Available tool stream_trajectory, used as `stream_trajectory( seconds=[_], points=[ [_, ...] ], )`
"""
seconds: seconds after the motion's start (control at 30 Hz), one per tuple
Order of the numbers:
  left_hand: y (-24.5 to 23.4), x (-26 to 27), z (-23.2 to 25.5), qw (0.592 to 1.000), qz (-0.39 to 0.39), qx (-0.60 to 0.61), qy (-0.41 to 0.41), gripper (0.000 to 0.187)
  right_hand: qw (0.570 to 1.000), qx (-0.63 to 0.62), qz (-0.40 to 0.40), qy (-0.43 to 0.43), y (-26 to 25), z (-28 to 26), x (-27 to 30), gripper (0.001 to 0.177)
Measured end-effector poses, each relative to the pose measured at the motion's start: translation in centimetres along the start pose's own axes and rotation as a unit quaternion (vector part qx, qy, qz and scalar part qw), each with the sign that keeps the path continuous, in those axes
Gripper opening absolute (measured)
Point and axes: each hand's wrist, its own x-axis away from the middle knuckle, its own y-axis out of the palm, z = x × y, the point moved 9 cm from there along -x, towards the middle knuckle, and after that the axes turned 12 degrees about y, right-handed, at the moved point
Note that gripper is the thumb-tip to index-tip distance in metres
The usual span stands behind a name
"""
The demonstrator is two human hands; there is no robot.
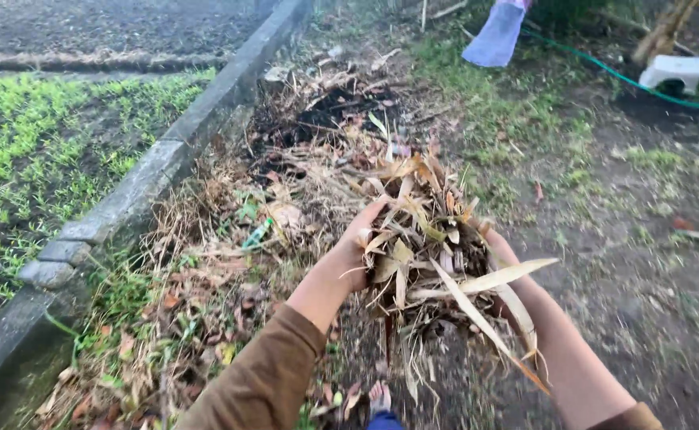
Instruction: Sweeping and picking up dry leaves from the ground in an outdoor garden area.
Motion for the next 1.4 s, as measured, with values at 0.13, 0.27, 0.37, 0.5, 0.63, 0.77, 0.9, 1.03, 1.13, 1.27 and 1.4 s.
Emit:
stream_trajectory(
  seconds=[0.13,0.27,0.37,0.5,0.63,0.77,0.9,1.03,1.13,1.27,1.4],
  points=[
    [-3.9,-7.9,3.2,0.999,0.041,0.007,0.006,0.043,0.992,-0.107,-0.067,0.029,1.5,0.8,-10.9,0.059],
    [-5.5,-14.6,9.3,0.992,0.091,-0.07,0.052,0.039,0.995,0.015,-0.075,-0.067,0.3,1.5,-24.6,0.07],
    [-4.8,-18.2,12.8,0.993,0.069,-0.082,0.055,0.043,0.997,0.037,-0.037,-0.064,1.8,-3.0,-27.9,0.069],
    [-3.3,-21.9,16.1,0.996,0.041,-0.038,0.063,0.039,0.99,-0.032,-0.098,-0.1,1.6,-2.2,-36.9,0.069],
    [-5.6,-25.5,18.0,0.981,0.167,-0.08,0.051,0.042,0.993,0.009,-0.09,-0.081,1.7,-3.7,-43.3,0.07],
    [-7.7,-32.1,18.5,0.979,0.167,-0.084,0.081,0.044,0.98,0.172,-0.069,-0.068,1.1,-6.7,-47.9,0.069],
    [-6.3,-35.3,19.6,0.979,0.192,-0.008,0.073,0.043,0.964,0.166,-0.147,-0.144,2.1,-9.2,-53.3,0.06],
    [-6.3,-39.2,21.6,0.98,0.169,0.022,0.104,0.041,0.967,0.187,-0.154,-0.086,3.5,-12.8,-57.1,0.053],
    [-7.9,-41.3,23.1,0.974,0.179,0.055,0.125,0.042,0.972,0.168,-0.162,-0.026,5.7,-13.4,-60.2,0.051],
    [-8.4,-40.9,25.4,0.965,0.228,0.04,0.122,0.045,0.962,0.105,-0.238,-0.084,8.6,-13.7,-63.8,0.061],
    [-11.2,-43.7,27.2,0.965,0.218,0.02,0.147,0.048,0.957,0.103,-0.254,-0.092,10.7,-11.5,-66.5,0.069]
  ],
)
